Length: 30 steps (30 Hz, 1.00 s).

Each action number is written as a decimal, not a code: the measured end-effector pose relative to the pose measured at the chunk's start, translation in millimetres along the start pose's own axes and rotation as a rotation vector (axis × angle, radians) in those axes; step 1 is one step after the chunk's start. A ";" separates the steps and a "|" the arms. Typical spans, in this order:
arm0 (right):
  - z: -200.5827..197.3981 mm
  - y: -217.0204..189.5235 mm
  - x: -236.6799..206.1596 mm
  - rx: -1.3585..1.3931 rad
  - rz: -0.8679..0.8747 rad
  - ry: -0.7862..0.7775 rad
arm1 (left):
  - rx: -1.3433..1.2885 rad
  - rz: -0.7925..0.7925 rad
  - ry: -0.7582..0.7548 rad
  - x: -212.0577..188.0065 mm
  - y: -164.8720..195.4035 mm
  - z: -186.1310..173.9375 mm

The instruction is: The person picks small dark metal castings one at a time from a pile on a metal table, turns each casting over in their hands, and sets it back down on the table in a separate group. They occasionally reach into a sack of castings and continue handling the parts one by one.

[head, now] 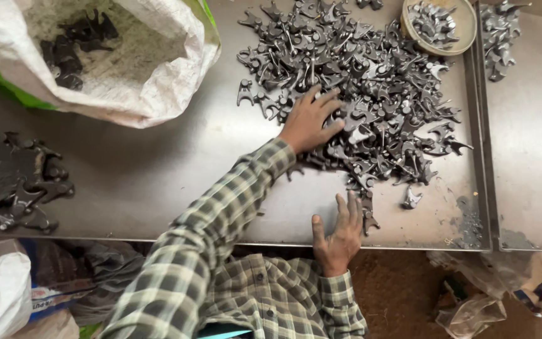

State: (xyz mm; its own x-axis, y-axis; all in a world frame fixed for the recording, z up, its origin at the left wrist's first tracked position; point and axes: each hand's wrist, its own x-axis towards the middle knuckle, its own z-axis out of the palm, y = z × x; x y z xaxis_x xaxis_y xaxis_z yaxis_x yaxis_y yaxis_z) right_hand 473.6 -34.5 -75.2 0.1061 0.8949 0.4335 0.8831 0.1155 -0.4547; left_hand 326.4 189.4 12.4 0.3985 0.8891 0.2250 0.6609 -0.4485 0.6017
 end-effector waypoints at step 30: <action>-30.5 83.6 169.7 -0.508 -0.164 -0.237 | 0.085 -0.127 -0.251 5.8 55.0 59.8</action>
State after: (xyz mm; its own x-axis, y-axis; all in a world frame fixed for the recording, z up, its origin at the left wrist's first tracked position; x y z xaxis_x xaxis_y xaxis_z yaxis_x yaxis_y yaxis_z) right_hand 579.4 113.9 -15.9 -0.1041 0.9614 0.2546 0.9940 0.0919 0.0595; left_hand 403.1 164.5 1.0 0.4473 0.8929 -0.0507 0.7620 -0.3508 0.5444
